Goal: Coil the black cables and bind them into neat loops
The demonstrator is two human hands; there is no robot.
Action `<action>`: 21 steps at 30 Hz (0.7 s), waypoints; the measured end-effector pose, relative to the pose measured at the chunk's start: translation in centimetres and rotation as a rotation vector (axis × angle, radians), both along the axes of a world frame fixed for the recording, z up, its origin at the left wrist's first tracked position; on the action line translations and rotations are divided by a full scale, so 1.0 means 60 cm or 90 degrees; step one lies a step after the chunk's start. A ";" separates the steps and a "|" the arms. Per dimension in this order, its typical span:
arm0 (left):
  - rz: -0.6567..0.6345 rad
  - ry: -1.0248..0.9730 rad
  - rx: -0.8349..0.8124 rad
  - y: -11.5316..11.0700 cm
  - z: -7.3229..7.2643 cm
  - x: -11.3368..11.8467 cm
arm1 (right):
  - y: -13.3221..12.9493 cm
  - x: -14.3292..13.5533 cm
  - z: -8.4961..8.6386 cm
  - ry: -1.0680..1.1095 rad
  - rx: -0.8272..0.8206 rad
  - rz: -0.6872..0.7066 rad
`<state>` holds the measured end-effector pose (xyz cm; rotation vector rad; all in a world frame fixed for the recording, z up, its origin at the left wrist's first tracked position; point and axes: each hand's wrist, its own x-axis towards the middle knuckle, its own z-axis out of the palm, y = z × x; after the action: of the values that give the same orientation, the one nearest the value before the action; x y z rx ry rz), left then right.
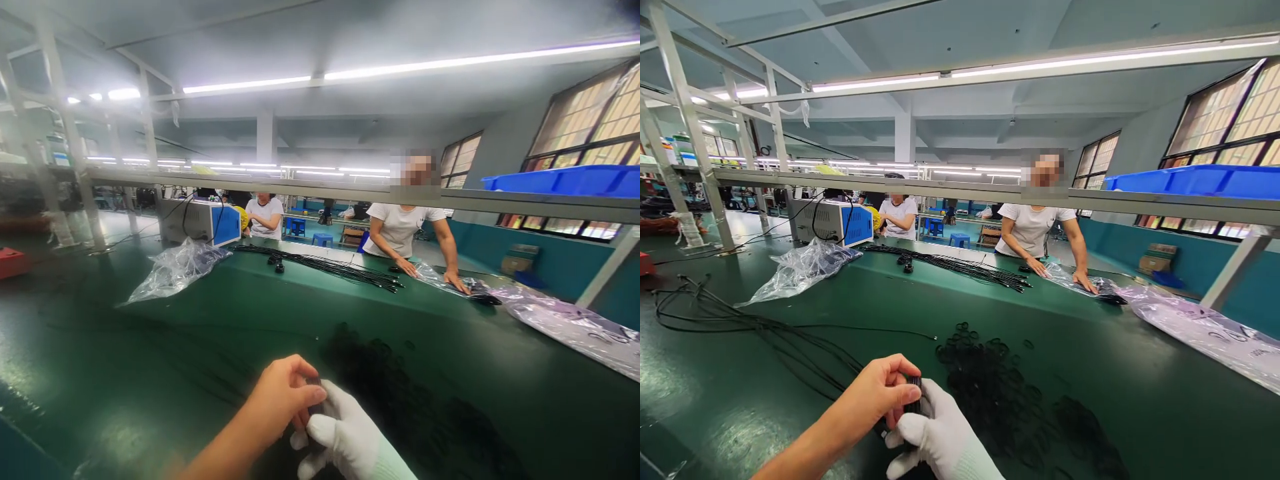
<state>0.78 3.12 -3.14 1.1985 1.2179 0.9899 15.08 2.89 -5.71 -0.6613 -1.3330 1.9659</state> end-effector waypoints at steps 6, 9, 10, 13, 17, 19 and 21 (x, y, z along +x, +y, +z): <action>-0.007 -0.037 -0.034 -0.033 -0.013 -0.010 | -0.007 0.005 0.017 0.002 -0.004 -0.001; -0.037 -0.078 -0.016 -0.042 -0.019 -0.011 | -0.011 0.006 0.017 0.017 -0.025 0.014; -0.050 -0.090 -0.010 -0.043 -0.020 -0.013 | -0.012 0.006 0.015 0.027 -0.033 0.021; -0.079 -0.031 -0.011 -0.045 -0.018 -0.021 | -0.013 0.004 0.007 0.049 -0.051 0.034; 0.039 0.244 0.189 -0.048 -0.026 -0.033 | -0.009 -0.007 -0.006 0.029 -0.079 0.011; 0.059 0.328 0.327 -0.049 -0.038 -0.035 | -0.008 -0.012 -0.009 0.019 -0.067 0.009; 0.065 0.351 0.382 -0.045 -0.052 -0.032 | -0.009 -0.013 -0.008 0.053 -0.073 0.043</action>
<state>-1.16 0.43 -6.24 1.9909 1.4617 1.1901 14.28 2.38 -6.19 -0.5869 -1.2137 2.1143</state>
